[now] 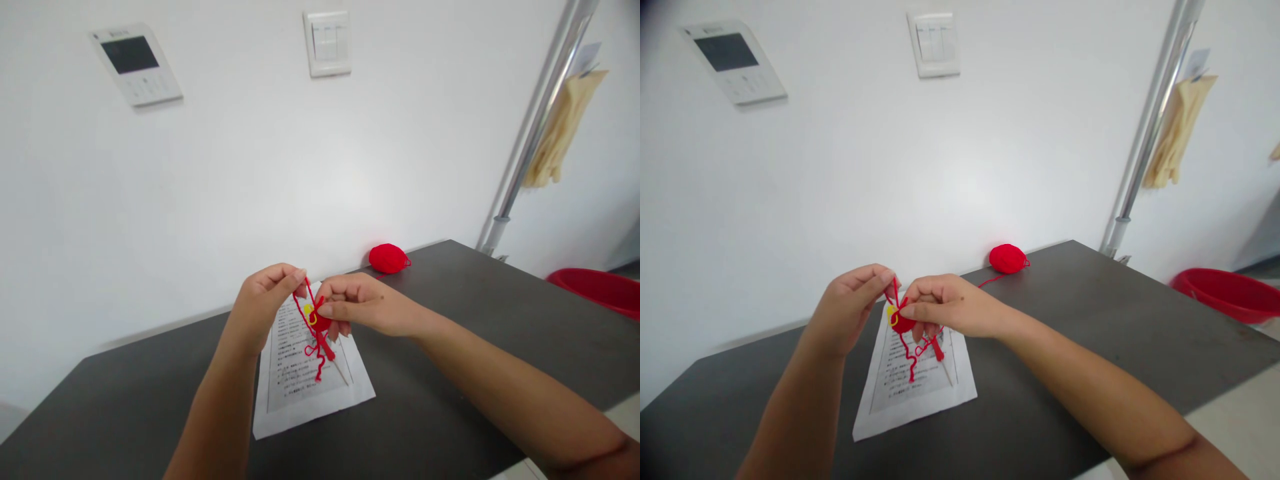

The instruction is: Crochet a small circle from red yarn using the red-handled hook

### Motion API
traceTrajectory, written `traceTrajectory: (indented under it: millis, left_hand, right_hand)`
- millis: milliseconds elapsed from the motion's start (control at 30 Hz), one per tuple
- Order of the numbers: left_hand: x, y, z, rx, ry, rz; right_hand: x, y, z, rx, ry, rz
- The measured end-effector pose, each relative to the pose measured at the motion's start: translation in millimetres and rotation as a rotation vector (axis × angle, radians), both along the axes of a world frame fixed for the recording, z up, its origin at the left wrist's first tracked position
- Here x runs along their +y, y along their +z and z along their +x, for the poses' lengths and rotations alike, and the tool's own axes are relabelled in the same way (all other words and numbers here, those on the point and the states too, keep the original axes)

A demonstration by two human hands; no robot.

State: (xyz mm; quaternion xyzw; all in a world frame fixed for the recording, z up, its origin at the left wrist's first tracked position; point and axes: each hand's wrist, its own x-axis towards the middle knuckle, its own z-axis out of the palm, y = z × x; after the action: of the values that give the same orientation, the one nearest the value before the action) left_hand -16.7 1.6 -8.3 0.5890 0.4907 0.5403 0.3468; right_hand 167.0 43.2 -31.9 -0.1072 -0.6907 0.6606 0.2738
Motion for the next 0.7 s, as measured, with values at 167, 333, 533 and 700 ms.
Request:
traceTrajectory:
  millis: [167,333,533,700]
  left_hand:
    - [15,-10.1,-5,0.173,0.223,0.0]
    - [7,-4.3,-4,0.164,0.289,0.081]
    - [-15,5.9,10,0.156,0.123,0.105]
    - [-16,2.9,9,0.17,0.109,0.101]
  right_hand:
    - [1,1.6,1,0.068,-0.05,-0.009]
    - [4,2.4,2,0.129,-0.19,0.019]
    - [4,1.4,0,0.167,-0.297,0.093]
    - [1,-0.8,-1,0.139,-0.335,0.176]
